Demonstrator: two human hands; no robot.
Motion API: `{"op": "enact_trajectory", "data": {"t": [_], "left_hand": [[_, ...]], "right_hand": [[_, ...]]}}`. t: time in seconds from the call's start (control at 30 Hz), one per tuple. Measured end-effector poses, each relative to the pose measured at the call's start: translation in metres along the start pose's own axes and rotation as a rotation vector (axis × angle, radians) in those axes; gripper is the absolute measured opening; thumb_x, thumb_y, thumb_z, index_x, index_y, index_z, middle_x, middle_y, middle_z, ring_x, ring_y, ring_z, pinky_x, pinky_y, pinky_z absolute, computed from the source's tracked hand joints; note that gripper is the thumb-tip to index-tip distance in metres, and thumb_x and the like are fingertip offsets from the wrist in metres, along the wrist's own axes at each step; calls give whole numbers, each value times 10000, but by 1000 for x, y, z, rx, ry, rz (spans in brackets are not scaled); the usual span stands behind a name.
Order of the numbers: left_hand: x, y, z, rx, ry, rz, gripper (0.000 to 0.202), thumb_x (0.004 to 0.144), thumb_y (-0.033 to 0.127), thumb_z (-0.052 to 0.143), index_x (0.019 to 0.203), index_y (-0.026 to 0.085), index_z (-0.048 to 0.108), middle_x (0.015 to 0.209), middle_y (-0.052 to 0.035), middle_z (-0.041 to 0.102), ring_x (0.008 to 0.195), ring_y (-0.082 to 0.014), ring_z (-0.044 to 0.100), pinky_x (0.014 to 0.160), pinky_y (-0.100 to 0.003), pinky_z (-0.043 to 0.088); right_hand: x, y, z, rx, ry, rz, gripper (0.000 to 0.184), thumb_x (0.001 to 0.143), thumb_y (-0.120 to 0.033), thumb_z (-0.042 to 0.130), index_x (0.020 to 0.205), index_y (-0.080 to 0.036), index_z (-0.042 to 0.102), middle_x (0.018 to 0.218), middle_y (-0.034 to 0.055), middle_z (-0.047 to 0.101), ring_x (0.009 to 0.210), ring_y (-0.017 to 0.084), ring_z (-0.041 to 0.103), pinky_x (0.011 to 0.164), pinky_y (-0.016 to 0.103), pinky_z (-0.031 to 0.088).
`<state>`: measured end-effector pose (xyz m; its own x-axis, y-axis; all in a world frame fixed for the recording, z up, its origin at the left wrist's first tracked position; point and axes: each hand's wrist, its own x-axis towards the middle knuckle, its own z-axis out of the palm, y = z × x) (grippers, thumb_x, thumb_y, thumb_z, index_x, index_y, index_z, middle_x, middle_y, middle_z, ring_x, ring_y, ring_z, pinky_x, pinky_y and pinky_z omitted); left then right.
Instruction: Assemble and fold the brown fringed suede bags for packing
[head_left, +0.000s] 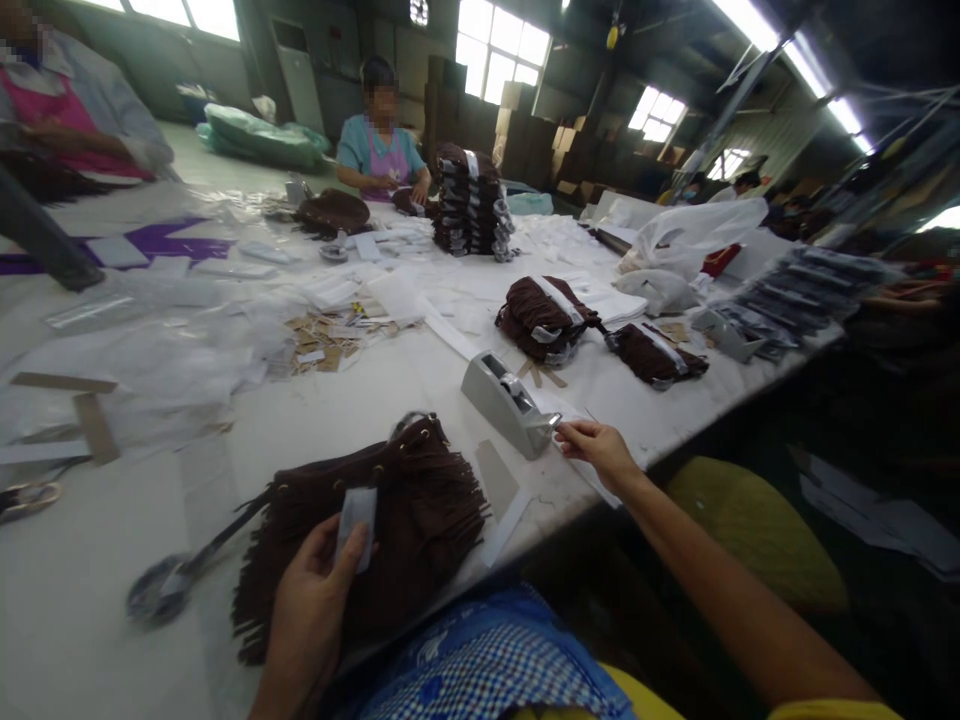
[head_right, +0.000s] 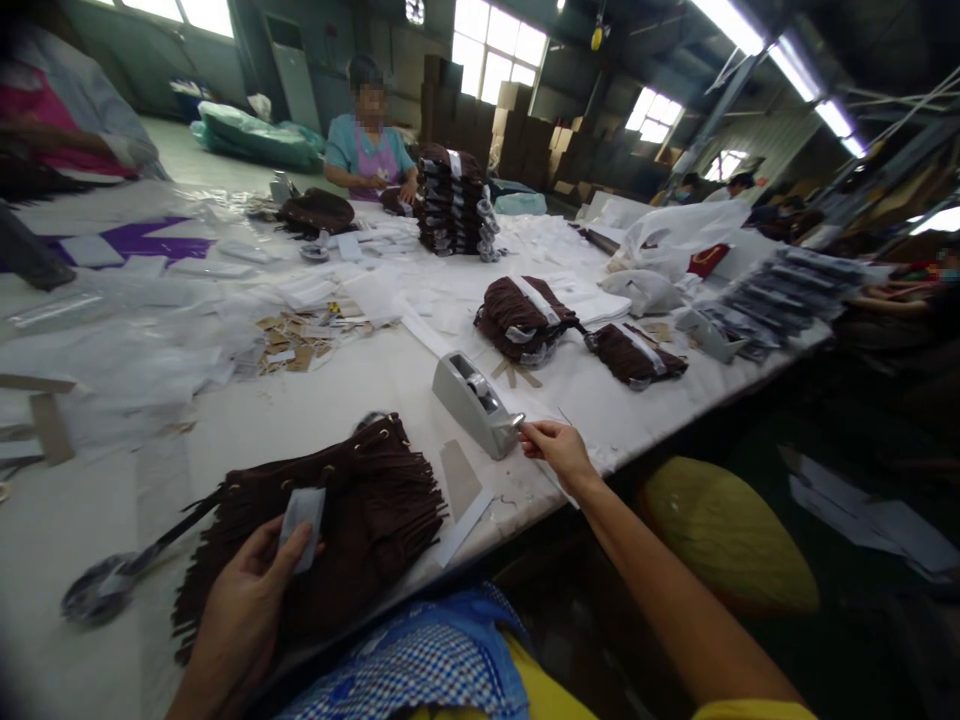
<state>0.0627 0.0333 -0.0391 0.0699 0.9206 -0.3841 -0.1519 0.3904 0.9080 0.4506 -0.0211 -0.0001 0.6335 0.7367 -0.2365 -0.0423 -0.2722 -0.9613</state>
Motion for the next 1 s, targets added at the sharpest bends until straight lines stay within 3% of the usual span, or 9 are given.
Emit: {"op": "enact_trajectory", "data": {"t": [0.1, 0.2, 0.4, 0.47, 0.53, 0.63, 0.8, 1.0], "left_hand": [[-4, 3, 2, -21, -25, 50, 546, 690, 475, 796, 1118, 165, 659, 1052, -61, 713, 897, -202, 678, 783, -281, 559], [-4, 4, 3, -9, -44, 97, 518, 719, 467, 772, 1119, 158, 661, 1066, -70, 708, 894, -197, 672, 777, -289, 559], [-4, 4, 3, -1, -65, 142, 483, 756, 468, 734, 1119, 162, 643, 1061, -80, 705, 889, -199, 674, 767, -296, 548], [-5, 5, 3, -1, -98, 147, 466, 777, 457, 722, 1123, 156, 637, 1067, -90, 705, 928, -209, 671, 788, -297, 537], [-6, 6, 2, -1, -122, 161, 451, 793, 452, 711, 1124, 155, 637, 1073, -96, 707, 954, -215, 668, 809, -298, 525], [-5, 5, 0, -22, -131, 179, 444, 800, 455, 704, 1126, 161, 644, 1094, -99, 704, 956, -213, 665, 815, -294, 515], [-4, 3, -4, -90, -146, 133, 459, 791, 446, 720, 1137, 153, 648, 1035, -84, 705, 831, -166, 644, 755, -259, 504], [-3, 6, -7, -159, -206, 91, 431, 817, 412, 711, 1148, 144, 646, 1037, -84, 690, 848, -153, 605, 769, -245, 485]], "right_hand": [[-11, 6, 9, -8, 1, 26, 409, 526, -467, 906, 698, -138, 735, 702, 85, 706, 526, 133, 603, 517, 253, 566], [-36, 4, 37, -71, -156, -31, 375, 634, -481, 854, 794, -156, 756, 760, 84, 714, 560, 136, 606, 562, 260, 567], [-94, -25, 153, -133, -707, -228, 330, 836, -432, 692, 1052, -185, 732, 739, 29, 711, 564, 131, 622, 556, 236, 516], [-99, -30, 187, -107, -803, -287, 402, 848, -398, 675, 1203, -210, 662, 733, 3, 709, 577, 132, 634, 576, 234, 515], [-98, -31, 209, -128, -812, -347, 436, 844, -361, 673, 1253, -218, 621, 714, -16, 699, 580, 132, 640, 586, 227, 507], [-94, -29, 223, -243, -770, -407, 423, 838, -321, 675, 1242, -218, 610, 661, -37, 672, 531, 128, 629, 549, 212, 482], [-93, -21, 223, -402, -736, -469, 425, 867, -308, 665, 1277, -258, 564, 565, -85, 607, 444, 116, 588, 505, 203, 450], [-90, -8, 217, -229, -848, -509, 377, 925, -167, 537, 1295, -226, 493, 758, -38, 671, 717, 133, 685, 757, 246, 510]]}}
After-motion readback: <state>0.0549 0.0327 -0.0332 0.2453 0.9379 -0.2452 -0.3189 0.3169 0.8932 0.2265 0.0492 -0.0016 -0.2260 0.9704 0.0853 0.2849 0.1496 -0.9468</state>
